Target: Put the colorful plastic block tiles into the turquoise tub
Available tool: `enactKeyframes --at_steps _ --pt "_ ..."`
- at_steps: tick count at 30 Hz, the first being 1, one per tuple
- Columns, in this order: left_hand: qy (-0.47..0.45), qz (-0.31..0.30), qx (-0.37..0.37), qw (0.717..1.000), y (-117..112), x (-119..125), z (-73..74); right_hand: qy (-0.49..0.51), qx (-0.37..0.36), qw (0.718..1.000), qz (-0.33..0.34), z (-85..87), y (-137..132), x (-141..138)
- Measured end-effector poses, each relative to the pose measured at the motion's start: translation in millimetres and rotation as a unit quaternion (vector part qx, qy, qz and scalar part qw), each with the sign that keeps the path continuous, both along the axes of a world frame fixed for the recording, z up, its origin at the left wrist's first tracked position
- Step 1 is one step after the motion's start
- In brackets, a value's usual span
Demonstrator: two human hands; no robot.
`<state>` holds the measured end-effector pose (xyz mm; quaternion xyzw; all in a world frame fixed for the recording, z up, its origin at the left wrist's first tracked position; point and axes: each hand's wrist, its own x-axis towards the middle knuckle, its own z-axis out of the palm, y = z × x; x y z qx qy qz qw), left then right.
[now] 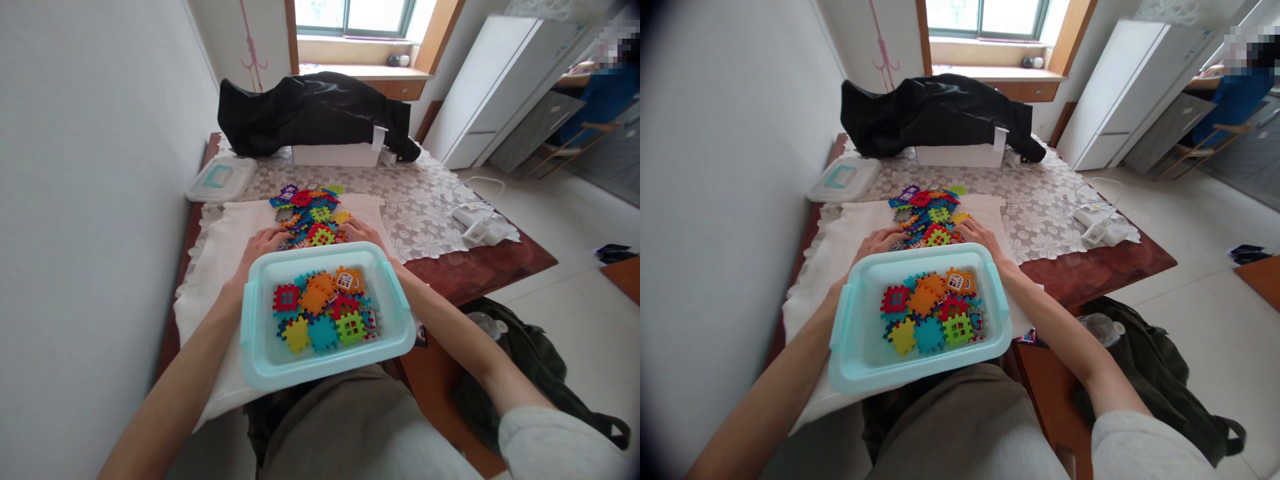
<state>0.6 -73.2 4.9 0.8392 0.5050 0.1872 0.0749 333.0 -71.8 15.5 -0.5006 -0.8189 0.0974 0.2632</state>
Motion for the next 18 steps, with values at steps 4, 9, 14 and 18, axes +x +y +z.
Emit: enactKeyframes --at_steps 4,9,14,18 --pt "0.008 0.005 0.006 1.000 -1 -1 -3.2 0.042 0.014 0.999 -0.016 -4.3 2 2" --pt "0.027 0.015 -0.002 1.000 1 -1 -6.6 0.124 0.043 0.991 -0.038 -5.7 13 10" --pt "0.032 0.016 -0.006 0.999 2 -2 -6.0 0.244 0.081 0.966 -0.021 -5.8 16 27" --pt "0.033 0.021 -0.013 0.999 1 0 -4.6 0.242 0.069 0.967 0.034 -10.9 6 39"
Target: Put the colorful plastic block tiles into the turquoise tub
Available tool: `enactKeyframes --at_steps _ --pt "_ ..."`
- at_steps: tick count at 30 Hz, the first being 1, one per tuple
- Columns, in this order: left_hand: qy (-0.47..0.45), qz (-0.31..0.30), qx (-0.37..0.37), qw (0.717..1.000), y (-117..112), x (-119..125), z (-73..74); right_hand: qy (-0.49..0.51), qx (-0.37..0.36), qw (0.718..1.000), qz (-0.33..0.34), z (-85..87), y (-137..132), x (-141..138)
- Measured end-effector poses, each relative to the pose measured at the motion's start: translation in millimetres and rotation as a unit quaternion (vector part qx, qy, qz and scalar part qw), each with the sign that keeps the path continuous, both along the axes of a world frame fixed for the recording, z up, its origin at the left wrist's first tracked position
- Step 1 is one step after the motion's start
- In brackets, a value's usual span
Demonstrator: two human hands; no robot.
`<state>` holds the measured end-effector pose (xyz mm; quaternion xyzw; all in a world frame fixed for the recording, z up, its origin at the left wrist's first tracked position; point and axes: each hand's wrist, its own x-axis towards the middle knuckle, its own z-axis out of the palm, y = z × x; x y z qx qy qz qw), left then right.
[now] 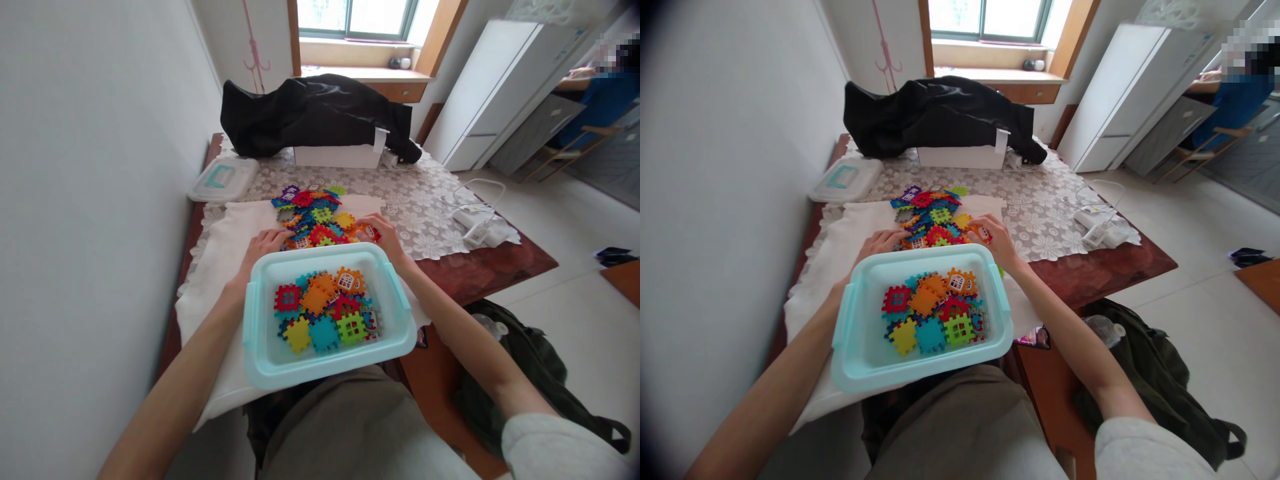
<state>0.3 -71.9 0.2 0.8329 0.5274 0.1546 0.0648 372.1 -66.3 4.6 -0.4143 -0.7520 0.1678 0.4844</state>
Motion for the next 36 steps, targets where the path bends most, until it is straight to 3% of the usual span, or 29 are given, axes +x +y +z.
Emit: enactKeyframes --at_steps 4,8,17,25,32,36 --pt "0.009 0.011 0.004 1.000 -1 2 -0.1 -0.085 -0.033 0.993 0.076 -3.6 -10 7" --pt "0.016 0.007 0.010 1.000 -3 1 -1.2 -0.191 -0.072 0.974 0.103 -2.9 -19 13" --pt "0.016 -0.030 0.003 0.999 -6 -5 -3.6 -0.217 -0.045 0.972 0.074 -11.6 -39 32" --pt "0.000 -0.031 -0.008 0.999 -6 -4 -0.8 -0.285 -0.076 0.955 0.038 -14.1 -52 37" --pt "-0.004 -0.057 0.004 0.998 -6 -6 -4.6 -0.301 -0.076 0.949 0.061 -11.2 -39 31" --pt "-0.006 -0.043 -0.004 0.999 -4 -5 -4.5 -0.300 -0.085 0.949 0.035 -15.0 -23 22"
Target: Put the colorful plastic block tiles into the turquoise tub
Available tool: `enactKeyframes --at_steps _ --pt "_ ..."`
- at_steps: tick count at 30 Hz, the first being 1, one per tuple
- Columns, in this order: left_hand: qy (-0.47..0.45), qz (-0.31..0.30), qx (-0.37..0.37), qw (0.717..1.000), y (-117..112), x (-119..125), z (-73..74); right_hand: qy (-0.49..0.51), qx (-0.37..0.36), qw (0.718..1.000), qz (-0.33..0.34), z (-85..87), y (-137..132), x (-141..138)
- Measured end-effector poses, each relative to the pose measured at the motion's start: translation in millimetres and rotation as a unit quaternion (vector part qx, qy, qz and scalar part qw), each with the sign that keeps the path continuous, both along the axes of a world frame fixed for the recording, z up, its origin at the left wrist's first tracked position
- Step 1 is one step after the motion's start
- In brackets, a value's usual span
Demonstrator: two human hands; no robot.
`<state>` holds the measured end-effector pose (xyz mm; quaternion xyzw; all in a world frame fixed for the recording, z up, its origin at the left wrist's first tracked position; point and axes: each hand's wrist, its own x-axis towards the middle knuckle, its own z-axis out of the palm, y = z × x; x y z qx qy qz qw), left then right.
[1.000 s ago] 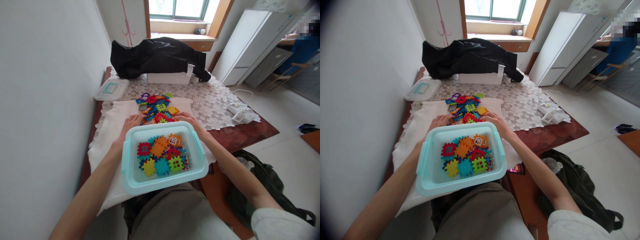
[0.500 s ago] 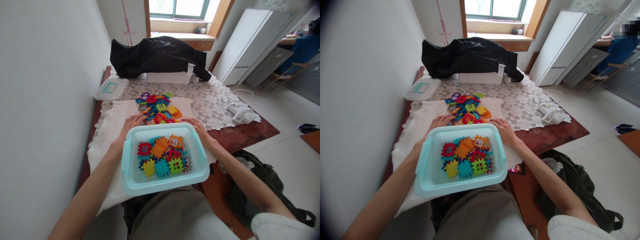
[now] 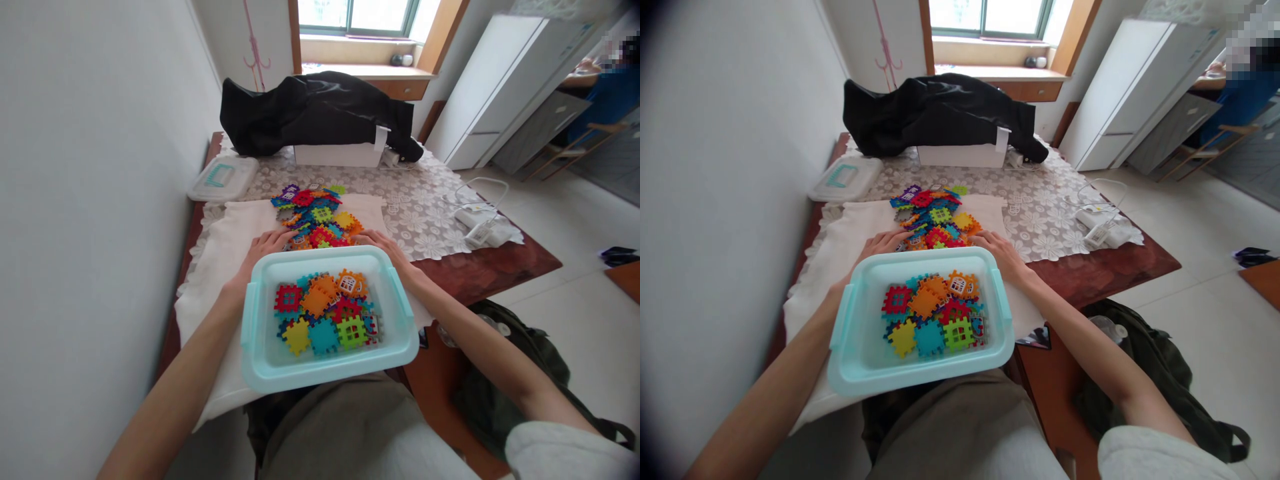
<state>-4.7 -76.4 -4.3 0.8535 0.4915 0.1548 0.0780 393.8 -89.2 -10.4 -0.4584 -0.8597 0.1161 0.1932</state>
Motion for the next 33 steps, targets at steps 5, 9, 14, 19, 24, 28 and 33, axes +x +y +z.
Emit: enactKeyframes --at_steps 5,9,14,19,24,28,33 --pt "-0.028 0.002 -0.013 1.000 0 0 1.9 0.001 0.000 1.000 -0.025 2.7 7 -9" --pt "-0.043 -0.012 -0.006 0.999 0 0 2.5 0.001 0.007 1.000 -0.014 9.1 2 -9" --pt "-0.019 -0.008 -0.003 1.000 -4 3 2.1 -0.010 0.011 0.999 -0.033 8.5 1 -10" --pt "-0.036 -0.021 -0.006 0.999 -5 1 2.6 0.014 0.010 0.998 -0.055 12.2 -6 -13" --pt "-0.040 -0.017 -0.018 0.999 -6 1 7.7 0.040 0.021 0.999 -0.026 25.3 -19 -11" --pt "-0.045 -0.002 -0.017 0.999 -8 6 10.6 0.060 0.036 0.998 -0.008 21.5 -18 -9" --pt "-0.042 0.022 -0.008 0.999 -12 8 7.4 0.084 0.065 0.994 -0.012 2.6 -1 0"
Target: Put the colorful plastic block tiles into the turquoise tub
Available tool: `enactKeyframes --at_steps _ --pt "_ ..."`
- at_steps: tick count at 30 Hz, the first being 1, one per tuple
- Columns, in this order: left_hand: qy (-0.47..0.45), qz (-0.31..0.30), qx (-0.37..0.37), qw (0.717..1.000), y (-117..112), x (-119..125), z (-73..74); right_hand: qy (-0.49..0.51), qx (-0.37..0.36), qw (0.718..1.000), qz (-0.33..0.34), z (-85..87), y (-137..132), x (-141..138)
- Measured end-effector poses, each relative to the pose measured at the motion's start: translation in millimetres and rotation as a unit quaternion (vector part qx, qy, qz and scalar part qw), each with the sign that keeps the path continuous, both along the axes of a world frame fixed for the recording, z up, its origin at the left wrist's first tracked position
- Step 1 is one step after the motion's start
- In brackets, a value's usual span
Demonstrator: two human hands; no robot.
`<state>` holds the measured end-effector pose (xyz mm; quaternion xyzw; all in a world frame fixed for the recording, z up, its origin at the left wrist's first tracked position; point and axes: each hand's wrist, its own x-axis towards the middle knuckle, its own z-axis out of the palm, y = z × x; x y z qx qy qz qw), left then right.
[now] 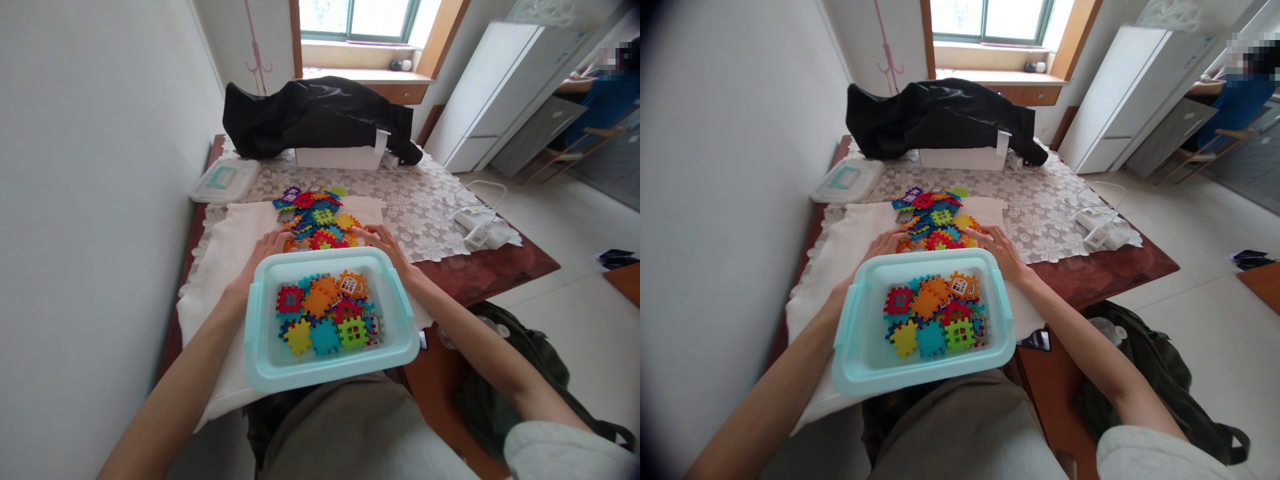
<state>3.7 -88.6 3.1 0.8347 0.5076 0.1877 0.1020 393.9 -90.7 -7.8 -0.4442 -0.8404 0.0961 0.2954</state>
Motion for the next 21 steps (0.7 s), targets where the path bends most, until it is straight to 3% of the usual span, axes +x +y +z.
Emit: enactKeyframes --at_steps 4,10,21 --pt "0.013 -0.008 -0.004 1.000 -0.8 -3.0 -2.8 -0.024 0.005 1.000 -0.011 -6.1 5.3 7.2" --pt "0.023 0.001 0.000 1.000 -2.2 -1.9 1.5 -0.118 -0.058 0.991 0.018 0.0 -2.8 6.7" --pt "0.031 -0.018 -0.004 0.999 6.1 -2.9 0.0 -0.107 -0.041 0.991 0.061 -2.1 4.1 8.1"
